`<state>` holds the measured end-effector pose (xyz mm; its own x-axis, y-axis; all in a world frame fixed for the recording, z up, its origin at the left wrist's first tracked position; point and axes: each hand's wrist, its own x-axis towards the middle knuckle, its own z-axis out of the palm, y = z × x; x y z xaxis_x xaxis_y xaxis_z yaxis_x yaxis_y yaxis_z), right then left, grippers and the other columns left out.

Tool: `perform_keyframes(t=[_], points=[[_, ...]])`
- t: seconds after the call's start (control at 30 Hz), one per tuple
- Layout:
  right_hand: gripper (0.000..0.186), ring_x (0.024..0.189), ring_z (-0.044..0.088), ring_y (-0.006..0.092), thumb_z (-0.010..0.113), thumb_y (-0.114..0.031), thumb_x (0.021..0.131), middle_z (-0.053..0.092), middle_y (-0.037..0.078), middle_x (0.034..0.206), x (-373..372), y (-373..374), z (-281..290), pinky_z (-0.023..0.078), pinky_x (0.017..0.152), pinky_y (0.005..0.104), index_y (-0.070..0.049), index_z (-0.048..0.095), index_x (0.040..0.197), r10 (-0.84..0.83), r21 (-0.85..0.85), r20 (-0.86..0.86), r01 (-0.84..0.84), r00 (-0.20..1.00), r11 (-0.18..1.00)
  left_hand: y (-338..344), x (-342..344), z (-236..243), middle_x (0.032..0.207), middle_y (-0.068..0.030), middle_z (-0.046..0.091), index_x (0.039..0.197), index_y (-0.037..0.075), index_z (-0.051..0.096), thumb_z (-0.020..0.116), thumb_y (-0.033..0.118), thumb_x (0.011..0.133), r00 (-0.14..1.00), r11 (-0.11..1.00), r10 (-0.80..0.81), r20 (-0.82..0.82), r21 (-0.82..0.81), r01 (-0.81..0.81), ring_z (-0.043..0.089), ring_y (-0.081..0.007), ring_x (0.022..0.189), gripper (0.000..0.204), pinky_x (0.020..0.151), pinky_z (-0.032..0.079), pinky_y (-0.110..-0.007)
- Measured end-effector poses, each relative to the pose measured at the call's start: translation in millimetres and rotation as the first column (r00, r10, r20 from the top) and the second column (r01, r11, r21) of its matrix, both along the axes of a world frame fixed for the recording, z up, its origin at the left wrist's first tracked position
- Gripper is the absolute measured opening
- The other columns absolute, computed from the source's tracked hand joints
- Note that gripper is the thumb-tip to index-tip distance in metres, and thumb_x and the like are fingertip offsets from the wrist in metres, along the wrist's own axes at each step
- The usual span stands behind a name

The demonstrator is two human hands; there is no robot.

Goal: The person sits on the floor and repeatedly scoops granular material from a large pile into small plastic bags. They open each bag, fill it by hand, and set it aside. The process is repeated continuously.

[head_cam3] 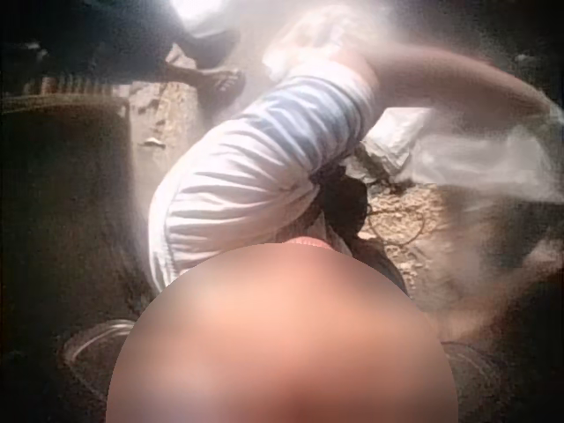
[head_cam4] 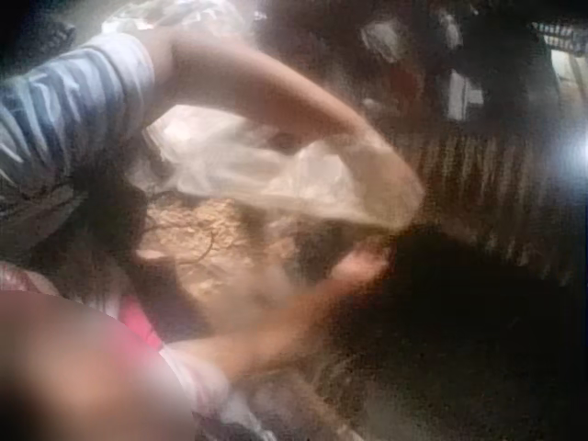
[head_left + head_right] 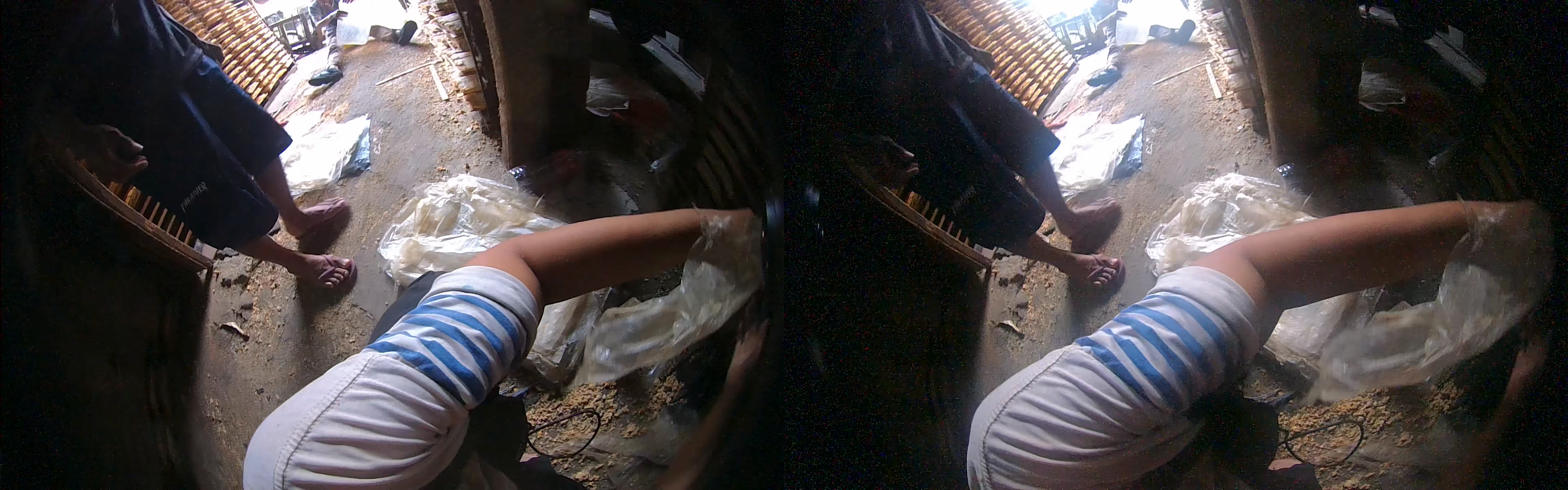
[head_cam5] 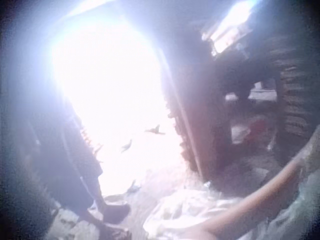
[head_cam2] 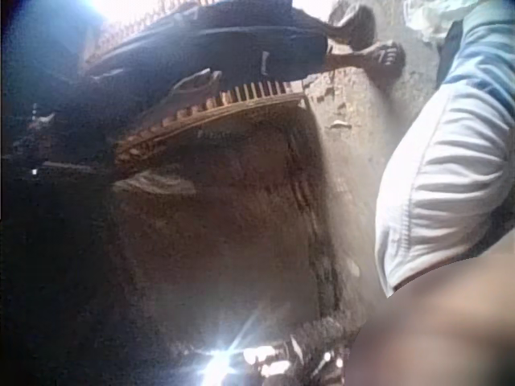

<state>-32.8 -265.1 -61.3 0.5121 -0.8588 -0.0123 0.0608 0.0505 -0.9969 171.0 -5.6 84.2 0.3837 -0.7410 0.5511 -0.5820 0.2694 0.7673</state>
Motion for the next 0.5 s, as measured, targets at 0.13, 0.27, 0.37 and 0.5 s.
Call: perform_keyframes(t=[0.13, 0.27, 0.37, 0.5], points=[[0.052, 0.126, 0.042, 0.0203, 0.046, -0.037, 0.099, 0.047, 0.006, 0.139, 30, 86, 67, 0.034, 0.102, 0.0364, -0.009, 0.04, 0.143, 0.259, -0.46, -0.16, -0.304, 0.953, 0.834, 7, -8, -3, 0.089, -0.0081, 0.067, 0.108, 0.0, 0.064, 0.065, 0.012, 0.085, 1.0, 1.0, 0.016, 0.012, 0.023, -0.016, 0.064, -0.0173, 0.077, 0.025, 0.068, 0.051, -0.029], [0.052, 0.119, 0.047, 0.02, 0.047, -0.037, 0.099, 0.051, 0.007, 0.133, 38, 154, 109, 0.037, 0.098, 0.036, -0.007, 0.043, 0.141, 0.344, -0.675, -0.304, -0.456, 0.888, 0.58, 6, -12, 0, 0.089, -0.0078, 0.067, 0.108, 0.001, 0.064, 0.064, 0.013, 0.087, 1.0, 0.999, 0.001, 0.027, 0.032, -0.002, 0.064, -0.0169, 0.077, 0.024, 0.069, 0.051, -0.029], [0.051, 0.114, 0.05, 0.0197, 0.048, -0.037, 0.098, 0.054, 0.008, 0.129, 36, 176, 125, 0.04, 0.095, 0.0356, -0.006, 0.045, 0.139, 0.33, -0.737, -0.35, -0.475, 0.877, 0.481, 8, -18, 3, 0.088, -0.0075, 0.067, 0.108, 0.001, 0.064, 0.064, 0.014, 0.087, 0.999, 0.998, 0.003, 0.044, 0.057, -0.006, 0.063, -0.0166, 0.077, 0.024, 0.069, 0.051, -0.028], [0.051, 0.108, 0.055, 0.0194, 0.05, -0.038, 0.098, 0.058, 0.009, 0.123, 20, 185, 144, 0.043, 0.092, 0.0352, -0.004, 0.048, 0.136, 0.233, -0.79, -0.357, -0.425, 0.905, 0.442, 19, -25, 13, 0.088, -0.0072, 0.067, 0.108, 0.001, 0.064, 0.063, 0.014, 0.089, 0.996, 0.996, -0.006, 0.087, 0.093, -0.002, 0.063, -0.0162, 0.077, 0.023, 0.069, 0.051, -0.028]])
